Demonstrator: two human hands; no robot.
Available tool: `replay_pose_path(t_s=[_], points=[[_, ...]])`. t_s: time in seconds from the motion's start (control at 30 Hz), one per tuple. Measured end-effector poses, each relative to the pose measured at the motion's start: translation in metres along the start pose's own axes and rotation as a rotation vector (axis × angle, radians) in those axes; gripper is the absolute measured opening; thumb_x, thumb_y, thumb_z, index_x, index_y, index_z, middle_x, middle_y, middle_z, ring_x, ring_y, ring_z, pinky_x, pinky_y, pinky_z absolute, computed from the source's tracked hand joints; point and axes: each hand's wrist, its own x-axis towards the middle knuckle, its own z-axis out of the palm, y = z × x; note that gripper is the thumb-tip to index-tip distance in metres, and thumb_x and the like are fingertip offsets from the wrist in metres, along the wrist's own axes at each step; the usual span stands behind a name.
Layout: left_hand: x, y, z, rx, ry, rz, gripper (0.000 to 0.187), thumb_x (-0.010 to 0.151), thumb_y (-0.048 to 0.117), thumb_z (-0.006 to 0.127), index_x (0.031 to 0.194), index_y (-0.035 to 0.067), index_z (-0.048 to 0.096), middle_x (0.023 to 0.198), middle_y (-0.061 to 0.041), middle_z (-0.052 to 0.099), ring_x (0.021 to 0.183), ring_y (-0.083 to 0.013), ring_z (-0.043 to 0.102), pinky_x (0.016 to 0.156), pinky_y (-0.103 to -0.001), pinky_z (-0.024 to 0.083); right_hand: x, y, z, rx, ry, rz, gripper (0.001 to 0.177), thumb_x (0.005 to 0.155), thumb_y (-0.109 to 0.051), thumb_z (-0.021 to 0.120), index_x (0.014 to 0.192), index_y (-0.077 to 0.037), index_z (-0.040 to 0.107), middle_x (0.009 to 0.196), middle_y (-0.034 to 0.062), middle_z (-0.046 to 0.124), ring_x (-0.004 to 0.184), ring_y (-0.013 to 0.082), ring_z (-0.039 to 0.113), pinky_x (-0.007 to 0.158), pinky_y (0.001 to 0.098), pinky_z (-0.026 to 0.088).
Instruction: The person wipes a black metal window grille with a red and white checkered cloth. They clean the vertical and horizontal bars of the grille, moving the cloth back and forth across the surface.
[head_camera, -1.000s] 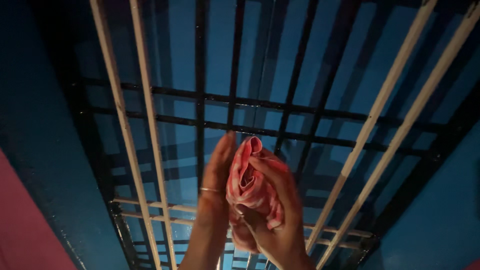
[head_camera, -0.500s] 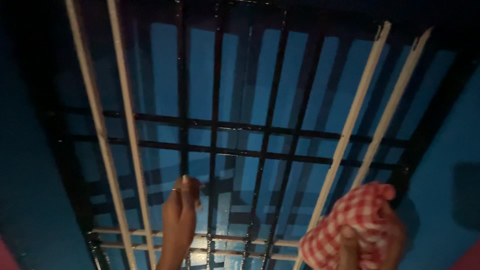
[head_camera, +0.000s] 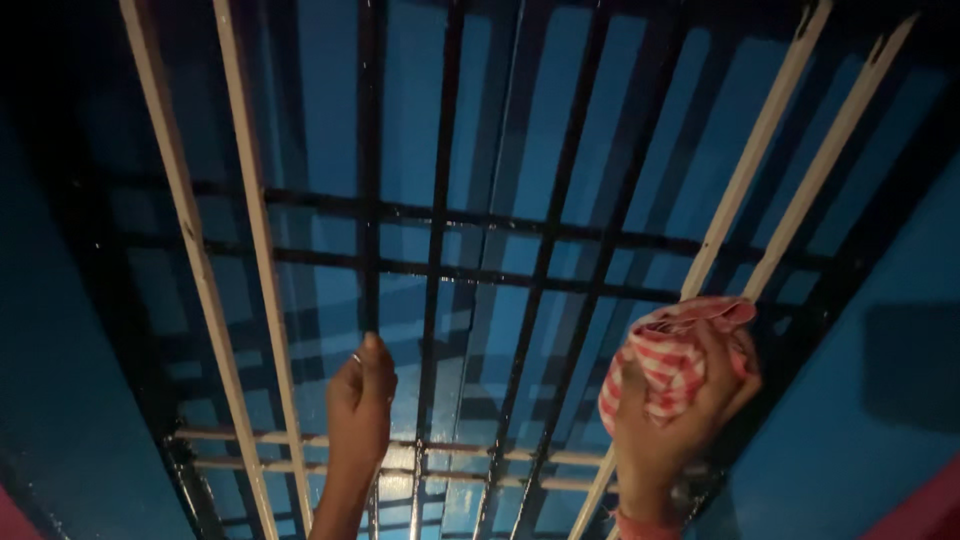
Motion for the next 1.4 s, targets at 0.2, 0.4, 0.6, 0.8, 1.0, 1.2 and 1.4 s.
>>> replay_pose_path(t_s=[0.2,0.4,0.6,0.8,1.0,1.2,1.4], points=[[-0.003,0.000,0.000,0.015,0.001,0.056,0.062,0.104,0.059,0.040,0.060,0.016,0.039,0.051,0.005,0.033,0.048,-0.0072,0.027,0.044,-0.028,0.021,-0.016,0.006,0.002,0.113,-0.028,-0.039,0.076,0.079,0.000,0.081,0.145,-0.015,0.047,0.153,0.0133,0.028,0.150,0.0364,0.038,0.119,0.0500,0.043],[-0.002,0.001,0.000,0.047,-0.004,-0.049,0.060,0.103,0.060,0.039,0.061,0.016,0.043,0.051,0.005,0.034,0.046,-0.0078,0.028,0.043,-0.027,0.022,0.058,-0.026,0.011,-0.013,0.081,-0.300,0.076,0.084,0.006,0.086,0.147,-0.016,0.049,0.157,0.0111,0.029,0.155,0.0354,0.030,0.133,0.0518,0.034],[-0.003,0.000,0.000,0.008,-0.025,-0.048,0.060,0.103,0.057,0.039,0.061,0.015,0.044,0.050,0.004,0.035,0.045,-0.0087,0.029,0.041,-0.028,0.021,0.037,-0.020,0.016,0.060,0.102,-0.206,0.075,0.081,0.007,0.085,0.144,-0.013,0.050,0.155,0.0122,0.030,0.154,0.0358,0.033,0.131,0.0494,0.038],[-0.022,0.029,0.015,0.098,0.160,-0.054,0.047,0.110,0.045,0.041,0.082,0.009,0.053,0.067,-0.002,0.043,0.060,-0.0121,0.037,0.054,-0.028,0.029,-0.012,0.001,0.007,0.156,0.016,-0.089,0.072,0.076,0.005,0.080,0.139,-0.016,0.053,0.149,0.0130,0.032,0.146,0.0344,0.041,0.120,0.0456,0.049],[-0.062,0.069,0.067,0.441,0.355,0.642,0.026,0.112,0.020,0.051,0.127,-0.001,0.050,0.127,-0.019,0.047,0.123,-0.0278,0.050,0.104,-0.039,0.044,0.047,0.004,0.008,0.169,0.041,-0.258,0.076,0.081,-0.006,0.087,0.146,-0.018,0.049,0.151,0.0100,0.035,0.150,0.0325,0.039,0.128,0.0519,0.042],[-0.063,0.081,0.097,0.196,-0.008,0.292,0.035,0.101,0.020,0.055,0.129,-0.001,0.050,0.112,-0.017,0.057,0.100,-0.0256,0.062,0.085,-0.034,0.051,0.074,-0.003,0.012,0.148,0.064,-0.296,0.074,0.090,-0.006,0.087,0.150,-0.021,0.047,0.151,0.0074,0.036,0.150,0.0292,0.038,0.128,0.0486,0.037],[-0.057,0.056,0.108,-0.004,-0.183,0.004,0.038,0.106,0.037,0.042,0.105,0.003,0.059,0.077,-0.005,0.058,0.069,-0.0134,0.058,0.060,-0.027,0.049,0.006,0.010,0.016,0.190,0.080,-0.157,0.077,0.080,-0.004,0.088,0.145,-0.018,0.049,0.150,0.0110,0.035,0.148,0.0324,0.041,0.126,0.0499,0.044]])
